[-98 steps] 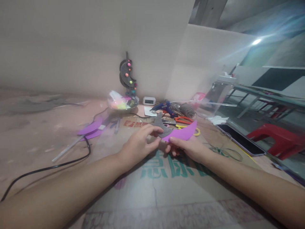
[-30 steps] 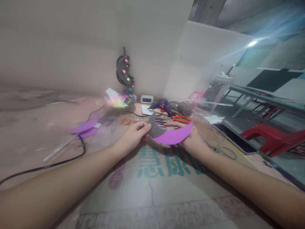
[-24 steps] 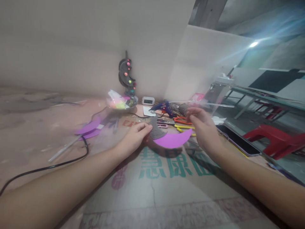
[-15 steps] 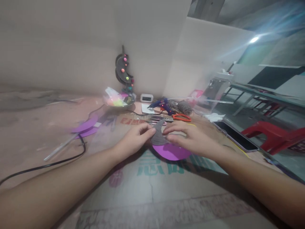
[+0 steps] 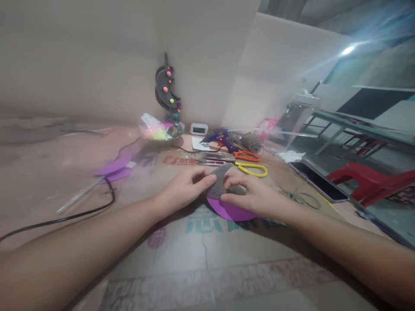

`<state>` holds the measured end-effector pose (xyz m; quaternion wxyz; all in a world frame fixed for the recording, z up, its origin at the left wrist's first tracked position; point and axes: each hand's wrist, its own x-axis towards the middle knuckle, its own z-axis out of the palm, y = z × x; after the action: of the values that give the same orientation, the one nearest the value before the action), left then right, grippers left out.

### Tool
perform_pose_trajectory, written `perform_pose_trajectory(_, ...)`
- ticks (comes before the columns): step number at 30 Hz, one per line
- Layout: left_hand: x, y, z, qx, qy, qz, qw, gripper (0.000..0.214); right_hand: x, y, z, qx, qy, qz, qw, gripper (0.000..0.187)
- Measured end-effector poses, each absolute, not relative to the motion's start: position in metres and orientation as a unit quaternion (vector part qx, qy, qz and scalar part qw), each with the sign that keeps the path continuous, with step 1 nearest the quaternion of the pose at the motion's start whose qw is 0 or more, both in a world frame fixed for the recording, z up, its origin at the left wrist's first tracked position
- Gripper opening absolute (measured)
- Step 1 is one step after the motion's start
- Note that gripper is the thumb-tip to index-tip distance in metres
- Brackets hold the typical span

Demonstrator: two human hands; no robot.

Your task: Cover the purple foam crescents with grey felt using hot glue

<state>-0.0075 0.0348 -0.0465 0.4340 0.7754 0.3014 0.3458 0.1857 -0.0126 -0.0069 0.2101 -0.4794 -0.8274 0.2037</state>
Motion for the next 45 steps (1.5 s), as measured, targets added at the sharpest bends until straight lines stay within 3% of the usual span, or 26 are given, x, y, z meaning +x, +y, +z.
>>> perform_pose_trajectory(3,-0.008,0.037,-0.048,0.776,0.306,0.348,0.427,0.033,0.188,-0.011,-0.005,-0.463,-0.829,0.233,0.21,0.016)
perform_pose_trajectory(7,-0.008,0.041,-0.051,0.766,0.297,0.361,0.441,0.033,0.193,-0.007,-0.002,-0.424,-0.846,0.241,0.216,0.032)
perform_pose_trajectory(13,-0.008,0.041,-0.052,0.764,0.297,0.362,0.444,0.034,0.191,-0.008,-0.001,-0.462,-0.828,0.228,0.223,0.013)
perform_pose_trajectory(28,-0.008,0.039,-0.05,0.771,0.3,0.351,0.438,0.034,0.19,-0.008,-0.008,-0.474,-0.797,0.291,0.234,0.015)
perform_pose_trajectory(37,-0.008,0.04,-0.05,0.759,0.298,0.36,0.454,0.033,0.2,0.0,-0.007,-0.46,-0.769,0.372,0.242,0.033)
perform_pose_trajectory(41,-0.008,0.04,-0.05,0.762,0.297,0.361,0.447,0.033,0.197,-0.002,-0.004,-0.475,-0.791,0.314,0.222,0.02)
perform_pose_trajectory(45,-0.009,0.039,-0.048,0.77,0.297,0.351,0.442,0.033,0.191,-0.008,-0.003,-0.486,-0.809,0.263,0.199,0.019)
